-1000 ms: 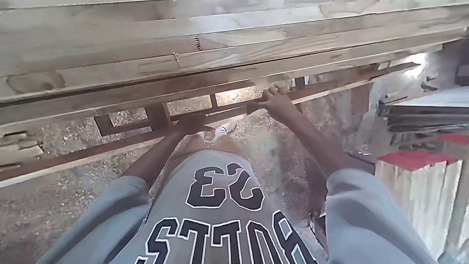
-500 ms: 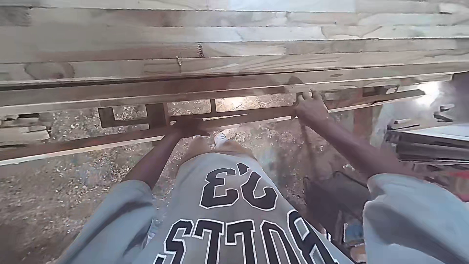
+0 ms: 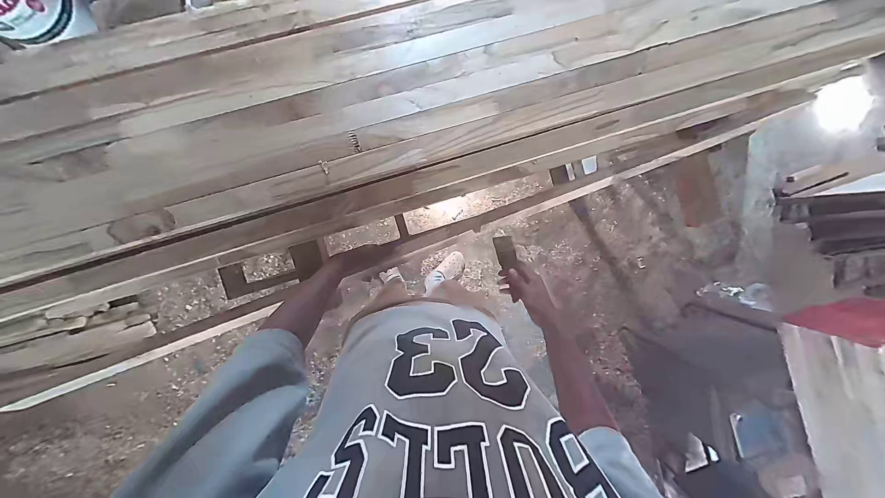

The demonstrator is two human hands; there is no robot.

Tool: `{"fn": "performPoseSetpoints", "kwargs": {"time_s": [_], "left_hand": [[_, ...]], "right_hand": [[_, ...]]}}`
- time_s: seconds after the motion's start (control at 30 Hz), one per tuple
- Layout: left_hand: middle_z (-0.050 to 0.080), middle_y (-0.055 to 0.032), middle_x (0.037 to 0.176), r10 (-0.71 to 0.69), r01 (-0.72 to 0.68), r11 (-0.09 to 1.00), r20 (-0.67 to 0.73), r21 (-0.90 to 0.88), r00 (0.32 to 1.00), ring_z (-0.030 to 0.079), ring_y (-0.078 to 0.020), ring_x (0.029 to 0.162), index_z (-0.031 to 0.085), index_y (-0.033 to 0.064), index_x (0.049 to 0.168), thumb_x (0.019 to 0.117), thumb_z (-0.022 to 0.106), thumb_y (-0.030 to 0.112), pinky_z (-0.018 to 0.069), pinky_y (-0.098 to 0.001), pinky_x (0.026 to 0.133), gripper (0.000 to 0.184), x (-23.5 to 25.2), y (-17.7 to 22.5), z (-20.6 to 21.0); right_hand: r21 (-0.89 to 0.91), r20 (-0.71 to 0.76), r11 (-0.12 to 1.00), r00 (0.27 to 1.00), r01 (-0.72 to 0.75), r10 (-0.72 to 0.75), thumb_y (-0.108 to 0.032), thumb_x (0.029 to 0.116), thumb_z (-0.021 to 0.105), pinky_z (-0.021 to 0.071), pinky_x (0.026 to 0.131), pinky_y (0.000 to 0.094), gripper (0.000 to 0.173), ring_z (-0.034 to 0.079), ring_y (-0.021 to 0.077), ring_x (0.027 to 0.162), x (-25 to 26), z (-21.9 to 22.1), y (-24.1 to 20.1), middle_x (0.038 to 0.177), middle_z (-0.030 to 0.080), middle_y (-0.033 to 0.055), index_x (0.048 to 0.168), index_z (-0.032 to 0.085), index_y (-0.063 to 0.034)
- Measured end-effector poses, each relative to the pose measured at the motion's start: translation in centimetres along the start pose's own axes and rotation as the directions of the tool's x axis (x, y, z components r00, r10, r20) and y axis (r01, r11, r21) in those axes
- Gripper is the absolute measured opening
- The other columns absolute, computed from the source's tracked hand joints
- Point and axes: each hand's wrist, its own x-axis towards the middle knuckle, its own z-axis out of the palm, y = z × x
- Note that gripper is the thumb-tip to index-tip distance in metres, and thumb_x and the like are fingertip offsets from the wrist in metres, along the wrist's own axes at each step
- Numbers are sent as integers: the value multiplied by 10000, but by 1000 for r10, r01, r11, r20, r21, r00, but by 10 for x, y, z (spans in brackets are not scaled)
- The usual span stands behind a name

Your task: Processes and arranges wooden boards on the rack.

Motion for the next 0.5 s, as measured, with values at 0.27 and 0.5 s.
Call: {"fn": "performPoseSetpoints", "kwargs": {"time_s": [0.27,0.5], "left_hand": [[692,-55,764,114,-85,989,248,-124,962,666,-163,607,694,132,1071,949,258,830,585,-343,596,832,29,-22,-18],[655,-33,800,84,-52,986,205,-156,975,637,-126,631,656,112,1087,1035,244,705,571,-311,617,724,12,-9,-20]], "right_hand": [[-625,-293,770,877,126,-381,-135,1040,500,578,910,435,439,671,323,1063,9,77,6,1271,619,248,1468,557,-55],[-829,-319,558,846,-31,-428,-195,1059,528,605,809,477,419,711,364,971,34,118,-1,1303,613,236,1476,567,-182]]}}
